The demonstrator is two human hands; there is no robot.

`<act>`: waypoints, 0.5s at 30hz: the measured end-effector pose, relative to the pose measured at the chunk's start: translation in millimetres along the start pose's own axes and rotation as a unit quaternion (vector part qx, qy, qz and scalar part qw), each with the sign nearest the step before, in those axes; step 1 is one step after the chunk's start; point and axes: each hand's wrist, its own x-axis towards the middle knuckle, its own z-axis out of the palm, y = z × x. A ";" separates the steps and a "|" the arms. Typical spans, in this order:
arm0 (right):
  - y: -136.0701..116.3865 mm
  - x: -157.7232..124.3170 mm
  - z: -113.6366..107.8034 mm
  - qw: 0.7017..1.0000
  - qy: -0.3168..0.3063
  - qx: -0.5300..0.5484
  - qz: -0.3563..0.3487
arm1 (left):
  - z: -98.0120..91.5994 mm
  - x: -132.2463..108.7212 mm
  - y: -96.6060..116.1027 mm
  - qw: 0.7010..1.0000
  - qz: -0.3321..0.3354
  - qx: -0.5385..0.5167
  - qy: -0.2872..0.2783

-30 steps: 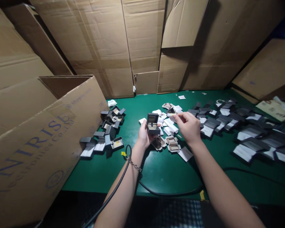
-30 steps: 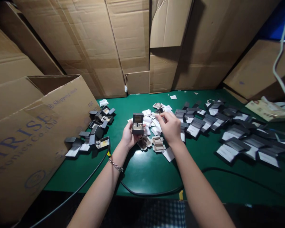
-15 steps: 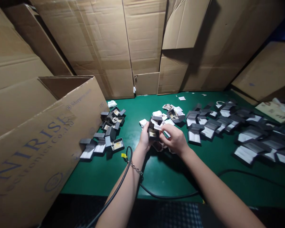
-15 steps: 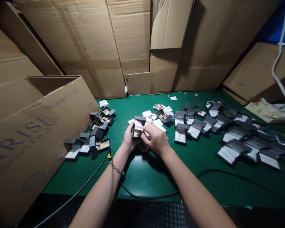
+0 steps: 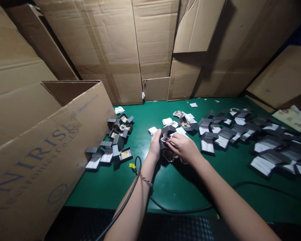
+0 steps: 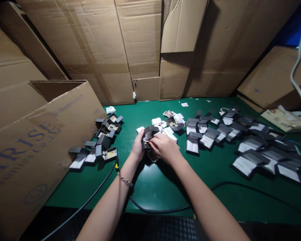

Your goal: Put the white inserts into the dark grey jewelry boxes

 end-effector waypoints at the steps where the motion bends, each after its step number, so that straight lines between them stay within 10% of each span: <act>1: -0.6 -0.2 -0.3 1.000 0.003 0.016 0.002 | 0.3 -0.3 -0.2 1.000 0.010 0.001 -0.002; 15: -7.0 -1.8 -1.2 0.997 -0.048 0.021 0.056 | 5.0 -10.0 2.1 0.998 -0.011 -0.006 -0.060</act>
